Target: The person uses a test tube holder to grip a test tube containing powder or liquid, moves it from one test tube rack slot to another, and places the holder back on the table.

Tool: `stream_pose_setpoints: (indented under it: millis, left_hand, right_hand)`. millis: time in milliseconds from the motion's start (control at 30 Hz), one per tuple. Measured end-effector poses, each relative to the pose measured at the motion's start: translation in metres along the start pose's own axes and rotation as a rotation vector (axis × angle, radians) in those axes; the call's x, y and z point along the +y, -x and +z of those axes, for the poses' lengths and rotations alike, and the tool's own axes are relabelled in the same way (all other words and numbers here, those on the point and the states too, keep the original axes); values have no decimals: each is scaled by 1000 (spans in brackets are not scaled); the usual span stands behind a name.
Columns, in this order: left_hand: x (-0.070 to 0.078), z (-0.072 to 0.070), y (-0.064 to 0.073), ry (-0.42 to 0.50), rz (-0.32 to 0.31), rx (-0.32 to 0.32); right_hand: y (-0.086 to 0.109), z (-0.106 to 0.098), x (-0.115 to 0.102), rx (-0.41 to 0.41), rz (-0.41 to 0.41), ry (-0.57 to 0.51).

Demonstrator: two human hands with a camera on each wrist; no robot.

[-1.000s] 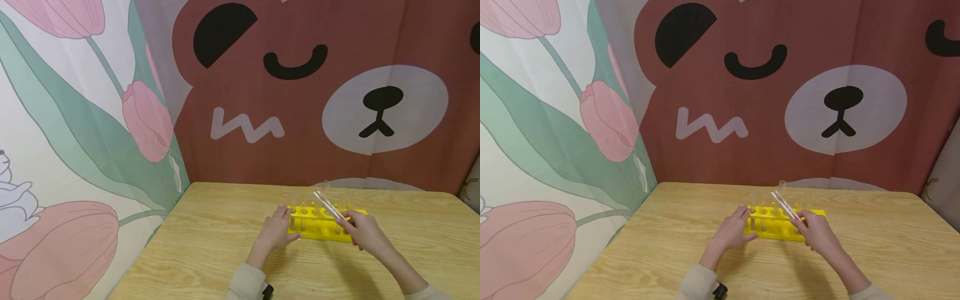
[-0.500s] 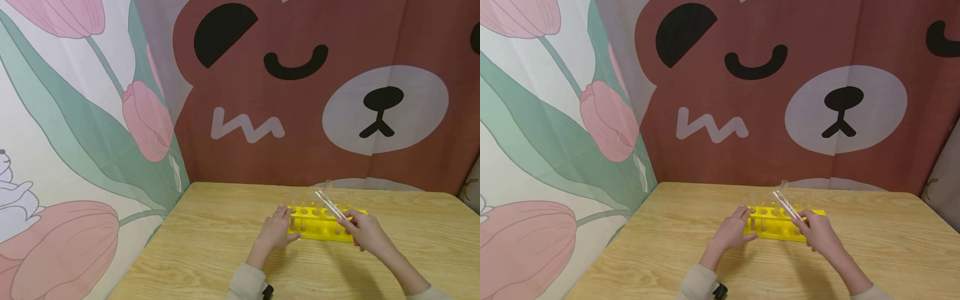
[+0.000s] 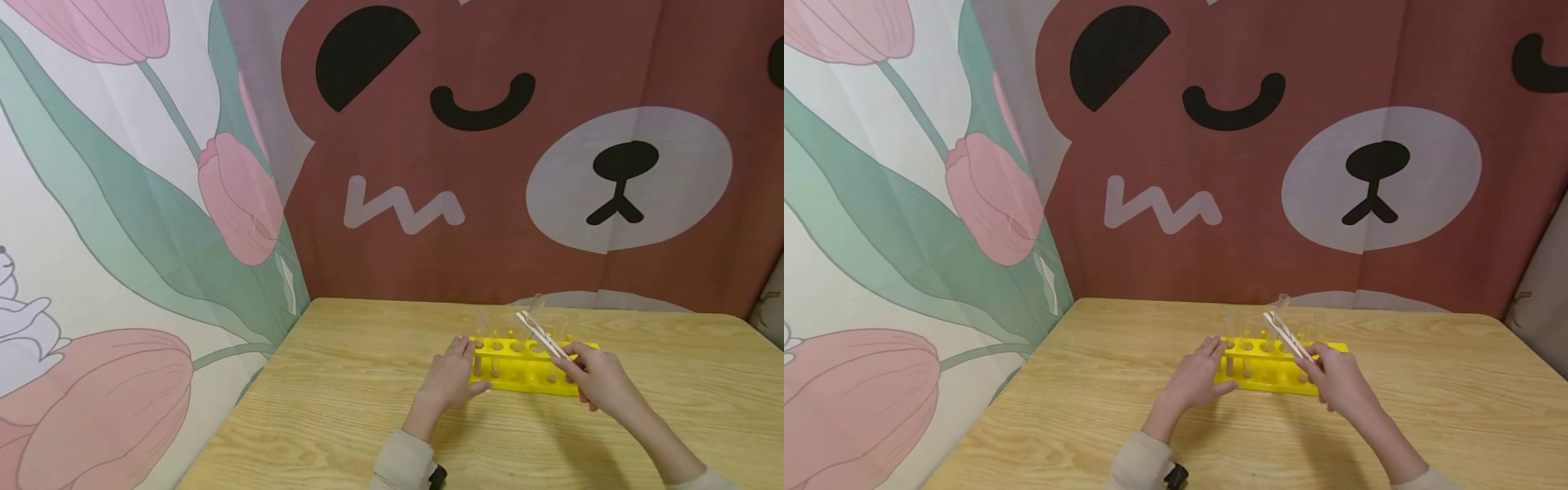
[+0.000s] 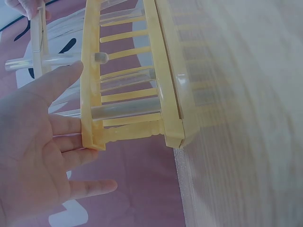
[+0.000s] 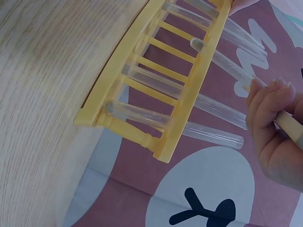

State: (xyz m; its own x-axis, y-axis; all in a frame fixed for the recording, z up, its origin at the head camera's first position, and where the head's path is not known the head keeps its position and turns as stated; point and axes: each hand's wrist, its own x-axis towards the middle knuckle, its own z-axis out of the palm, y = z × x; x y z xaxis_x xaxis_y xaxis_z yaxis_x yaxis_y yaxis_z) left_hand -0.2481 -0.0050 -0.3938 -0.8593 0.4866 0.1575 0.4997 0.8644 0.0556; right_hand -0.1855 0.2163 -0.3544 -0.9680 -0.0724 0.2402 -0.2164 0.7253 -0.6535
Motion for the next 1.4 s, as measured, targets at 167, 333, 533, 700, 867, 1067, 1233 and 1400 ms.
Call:
stream_pose_setpoints:
  millis: [167,333,533,700,867,1067,1233,1400]
  left_hand:
    - [0,-1,1,-8,4,6]
    - [0,0,1,-25,8,10]
    - [0,1,1,-36,12,12]
    - [-1,1,0,-38,13,19]
    - [-1,1,0,-36,14,22]
    - [-1,2,0,-43,10,16]
    - [-1,3,-1,-51,14,21]
    - [-1,3,-1,-55,15,21]
  right_hand:
    - [1,-1,0,5,-1,-1]
    - [2,0,-1,13,-11,3]
    - [2,0,-1,18,-13,-1]
    - [2,-1,-1,13,-3,-1]
    - [3,-2,-2,16,-10,7]
    - [3,-3,-2,26,-20,5]
    - [3,-4,-3,33,-20,3]
    - [3,-6,-4,39,-18,-2]
